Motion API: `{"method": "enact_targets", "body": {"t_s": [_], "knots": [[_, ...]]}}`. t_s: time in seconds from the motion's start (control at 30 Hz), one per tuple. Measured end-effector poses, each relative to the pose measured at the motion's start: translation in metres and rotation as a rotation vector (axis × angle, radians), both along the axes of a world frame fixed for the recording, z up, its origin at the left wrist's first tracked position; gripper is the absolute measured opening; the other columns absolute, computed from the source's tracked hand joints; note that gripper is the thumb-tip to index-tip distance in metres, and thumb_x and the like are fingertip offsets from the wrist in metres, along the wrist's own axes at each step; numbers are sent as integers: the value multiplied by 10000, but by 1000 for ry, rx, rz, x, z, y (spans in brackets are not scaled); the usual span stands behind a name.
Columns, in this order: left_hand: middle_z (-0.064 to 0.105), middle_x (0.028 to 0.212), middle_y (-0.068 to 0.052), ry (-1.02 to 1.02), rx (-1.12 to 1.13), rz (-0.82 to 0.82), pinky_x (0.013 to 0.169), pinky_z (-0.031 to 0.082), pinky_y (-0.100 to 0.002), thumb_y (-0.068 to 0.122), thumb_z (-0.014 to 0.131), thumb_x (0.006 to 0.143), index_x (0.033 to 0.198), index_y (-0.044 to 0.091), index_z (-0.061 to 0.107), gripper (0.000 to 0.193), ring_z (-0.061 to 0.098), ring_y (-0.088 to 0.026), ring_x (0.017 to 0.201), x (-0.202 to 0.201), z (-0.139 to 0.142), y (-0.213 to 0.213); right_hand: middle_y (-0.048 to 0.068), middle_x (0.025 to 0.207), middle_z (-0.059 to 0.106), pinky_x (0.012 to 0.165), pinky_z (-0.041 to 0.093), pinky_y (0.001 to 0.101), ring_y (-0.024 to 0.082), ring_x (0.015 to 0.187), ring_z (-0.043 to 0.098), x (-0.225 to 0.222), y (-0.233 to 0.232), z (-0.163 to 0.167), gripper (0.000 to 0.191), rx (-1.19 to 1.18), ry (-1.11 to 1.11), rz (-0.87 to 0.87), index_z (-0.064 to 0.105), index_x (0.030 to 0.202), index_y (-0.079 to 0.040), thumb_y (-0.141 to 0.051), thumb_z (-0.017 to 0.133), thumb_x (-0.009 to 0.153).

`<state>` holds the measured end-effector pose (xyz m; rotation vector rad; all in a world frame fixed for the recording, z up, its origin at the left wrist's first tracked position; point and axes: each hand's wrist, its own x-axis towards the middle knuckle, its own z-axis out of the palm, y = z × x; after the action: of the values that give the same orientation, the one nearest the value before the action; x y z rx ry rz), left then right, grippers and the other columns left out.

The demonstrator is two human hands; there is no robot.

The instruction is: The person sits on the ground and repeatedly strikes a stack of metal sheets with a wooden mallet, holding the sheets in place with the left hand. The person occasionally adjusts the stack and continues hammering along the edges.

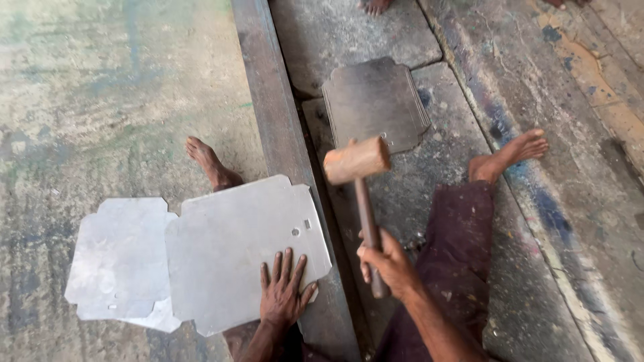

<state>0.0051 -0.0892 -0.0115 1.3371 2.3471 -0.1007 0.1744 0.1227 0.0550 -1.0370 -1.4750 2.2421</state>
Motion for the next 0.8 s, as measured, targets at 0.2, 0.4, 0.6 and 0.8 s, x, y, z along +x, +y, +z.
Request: {"method": "enact_targets", "body": {"t_s": [0.2,0.4,0.6,0.8], "knots": [[157,1650,-107,239,486,-96,1203,16,-603,692,341,966,1581,268,252,753,98,-313,1518,8,-19,-3,78,933,593,546,610,282,120,655,650,21,-10,22,404,503,172,-399,388,1305,18,56,555,940],[152,1650,-123,137,345,-65,1198,19,-588,694,344,953,1582,262,242,770,91,-334,1515,4,-18,-2,107,765,580,439,543,297,149,532,592,-14,-42,-11,283,-140,-241,82,490,1153,13,-44,629,915],[160,1649,-119,218,400,-101,1210,45,-592,690,316,978,1584,258,249,748,104,-332,1518,6,-19,0,86,772,607,397,572,307,144,509,620,58,-8,7,322,212,-44,-222,508,1166,12,-56,619,871],[158,1647,-136,187,376,-101,1205,45,-601,696,327,971,1581,243,258,762,106,-347,1518,6,-18,5,59,771,603,404,572,287,124,510,626,16,-65,-11,300,292,-105,-209,455,1173,7,-69,610,928]]}}
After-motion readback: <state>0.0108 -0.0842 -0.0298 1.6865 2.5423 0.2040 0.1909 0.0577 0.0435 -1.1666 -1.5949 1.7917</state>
